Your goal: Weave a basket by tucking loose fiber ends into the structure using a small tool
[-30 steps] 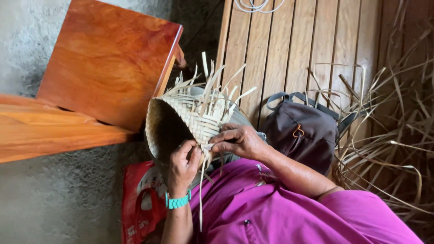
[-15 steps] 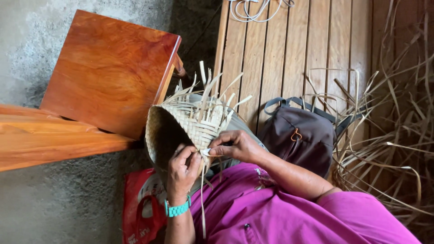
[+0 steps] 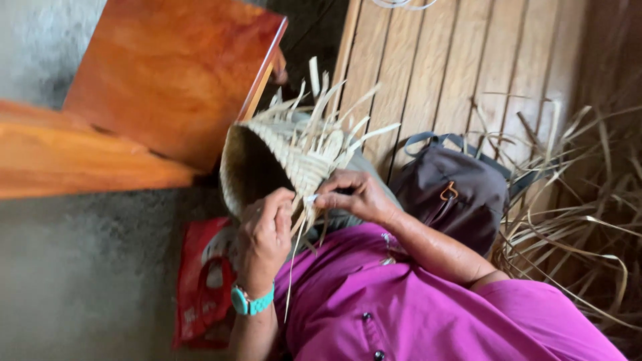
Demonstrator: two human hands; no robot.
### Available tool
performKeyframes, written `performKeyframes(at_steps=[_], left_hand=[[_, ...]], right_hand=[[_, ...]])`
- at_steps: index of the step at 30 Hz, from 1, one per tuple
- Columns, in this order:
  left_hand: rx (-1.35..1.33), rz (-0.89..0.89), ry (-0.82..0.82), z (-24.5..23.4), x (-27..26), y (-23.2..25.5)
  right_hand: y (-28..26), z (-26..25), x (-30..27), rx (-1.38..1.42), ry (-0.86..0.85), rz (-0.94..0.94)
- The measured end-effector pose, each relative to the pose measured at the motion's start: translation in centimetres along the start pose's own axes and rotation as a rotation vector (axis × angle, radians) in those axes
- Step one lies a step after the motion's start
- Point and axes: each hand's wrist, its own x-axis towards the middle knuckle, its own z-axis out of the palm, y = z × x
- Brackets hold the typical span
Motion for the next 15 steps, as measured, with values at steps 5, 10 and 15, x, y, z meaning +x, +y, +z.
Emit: performKeyframes(at_steps=[5,10,15], left_hand=[[-0.077,0.148,-0.081,-2.0,0.6,-0.7],[-0.136,0.229,-0.074,-1.3,0.8,-2.1],[-0.650,0.231,0.004,-1.3,0.9,-1.1]], right_hand=[[-0.6,-0.1,0.4,-0.040,-0.030,-0.038],[-0.6,0.1,0.1,-0.062,-0.029,-0.031],[-0.3,-0.2,0.1,-0.027,-0.032,-0.011]])
